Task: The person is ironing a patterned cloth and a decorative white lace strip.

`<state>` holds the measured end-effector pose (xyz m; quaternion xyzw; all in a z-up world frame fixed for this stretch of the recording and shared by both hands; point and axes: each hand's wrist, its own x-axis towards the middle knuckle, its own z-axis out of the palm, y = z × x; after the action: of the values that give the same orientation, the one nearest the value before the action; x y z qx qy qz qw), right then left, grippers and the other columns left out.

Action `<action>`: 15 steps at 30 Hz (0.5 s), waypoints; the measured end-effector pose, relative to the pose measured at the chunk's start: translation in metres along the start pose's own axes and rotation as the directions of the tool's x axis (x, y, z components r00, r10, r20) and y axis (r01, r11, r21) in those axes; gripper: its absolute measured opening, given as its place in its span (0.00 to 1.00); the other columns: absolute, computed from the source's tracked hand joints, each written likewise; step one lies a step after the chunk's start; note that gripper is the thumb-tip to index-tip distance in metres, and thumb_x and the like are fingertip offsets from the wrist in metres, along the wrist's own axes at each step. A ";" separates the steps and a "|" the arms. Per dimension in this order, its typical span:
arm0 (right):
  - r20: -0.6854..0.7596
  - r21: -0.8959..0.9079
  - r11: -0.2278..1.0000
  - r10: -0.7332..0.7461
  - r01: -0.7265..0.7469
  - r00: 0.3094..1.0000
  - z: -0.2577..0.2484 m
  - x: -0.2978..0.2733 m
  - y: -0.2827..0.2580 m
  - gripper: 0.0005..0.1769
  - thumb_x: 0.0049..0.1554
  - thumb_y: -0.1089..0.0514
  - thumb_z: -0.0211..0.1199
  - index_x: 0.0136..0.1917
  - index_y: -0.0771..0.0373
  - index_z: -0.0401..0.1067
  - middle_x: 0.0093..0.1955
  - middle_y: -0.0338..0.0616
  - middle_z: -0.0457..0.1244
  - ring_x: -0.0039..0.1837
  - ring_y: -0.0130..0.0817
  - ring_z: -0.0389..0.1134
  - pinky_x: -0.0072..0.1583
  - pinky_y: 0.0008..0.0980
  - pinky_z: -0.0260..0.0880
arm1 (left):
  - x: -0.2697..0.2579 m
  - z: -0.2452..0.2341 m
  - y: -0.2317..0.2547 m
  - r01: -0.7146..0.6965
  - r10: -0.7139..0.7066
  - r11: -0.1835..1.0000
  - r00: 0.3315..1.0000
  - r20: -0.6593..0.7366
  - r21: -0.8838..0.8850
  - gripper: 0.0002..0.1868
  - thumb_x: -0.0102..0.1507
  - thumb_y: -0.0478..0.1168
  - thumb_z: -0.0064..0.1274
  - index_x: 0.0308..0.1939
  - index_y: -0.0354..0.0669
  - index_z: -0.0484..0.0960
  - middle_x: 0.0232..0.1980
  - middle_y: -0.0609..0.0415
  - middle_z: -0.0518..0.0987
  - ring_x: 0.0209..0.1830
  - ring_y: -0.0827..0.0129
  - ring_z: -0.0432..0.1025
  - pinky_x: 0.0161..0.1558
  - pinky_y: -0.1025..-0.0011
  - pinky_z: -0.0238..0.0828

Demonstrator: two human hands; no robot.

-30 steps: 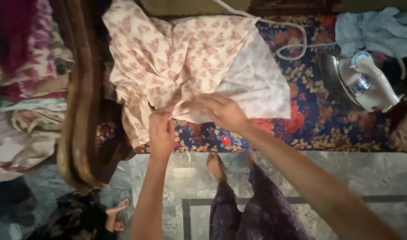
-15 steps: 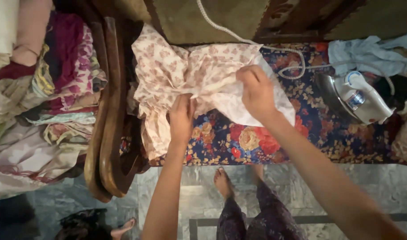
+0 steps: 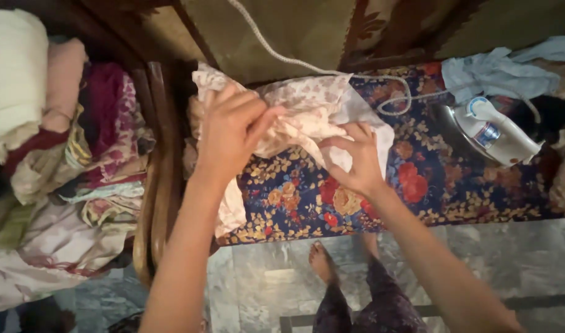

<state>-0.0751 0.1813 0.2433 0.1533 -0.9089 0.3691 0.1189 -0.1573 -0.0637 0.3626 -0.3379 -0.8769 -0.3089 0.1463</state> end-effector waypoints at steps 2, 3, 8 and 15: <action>-0.130 -0.036 0.999 -0.003 -0.001 0.992 -0.017 0.007 -0.030 0.22 0.39 0.51 0.72 0.48 0.59 0.81 0.54 0.52 0.65 0.60 0.52 0.63 0.60 0.51 0.59 | 0.014 -0.006 0.004 -0.010 0.010 1.000 1.000 0.012 -0.007 0.19 0.69 0.46 0.62 0.29 0.42 0.74 0.30 0.56 0.68 0.39 0.59 0.62 0.46 0.60 0.53; -0.134 -0.041 0.999 0.001 -0.006 0.991 -0.008 0.003 -0.017 0.22 0.39 0.51 0.72 0.48 0.59 0.81 0.54 0.52 0.65 0.60 0.52 0.63 0.60 0.51 0.59 | 0.021 -0.010 0.010 -0.015 0.016 1.000 1.000 0.014 -0.012 0.19 0.69 0.46 0.62 0.29 0.42 0.74 0.30 0.56 0.68 0.39 0.59 0.62 0.46 0.60 0.53; -0.215 -0.096 0.969 0.204 -0.228 0.955 0.003 -0.006 0.058 0.16 0.44 0.61 0.74 0.48 0.62 0.81 0.55 0.48 0.68 0.54 0.44 0.70 0.56 0.41 0.70 | 0.044 -0.039 0.020 -0.062 0.070 0.991 0.995 -0.065 0.119 0.17 0.71 0.47 0.65 0.33 0.43 0.78 0.33 0.56 0.68 0.42 0.59 0.63 0.51 0.58 0.49; -0.323 -0.086 0.991 0.072 -0.105 0.944 -0.129 0.017 0.087 0.13 0.43 0.67 0.76 0.44 0.67 0.80 0.53 0.49 0.69 0.57 0.42 0.71 0.58 0.40 0.72 | 0.047 -0.065 -0.002 0.005 -0.001 0.999 0.994 0.107 -0.040 0.13 0.54 0.37 0.67 0.33 0.38 0.76 0.34 0.52 0.72 0.37 0.54 0.69 0.43 0.58 0.58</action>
<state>-0.1095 0.3288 0.2841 0.0445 -0.9014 0.3470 0.2553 -0.1900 -0.0822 0.4334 -0.3556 -0.8776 -0.3081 0.0919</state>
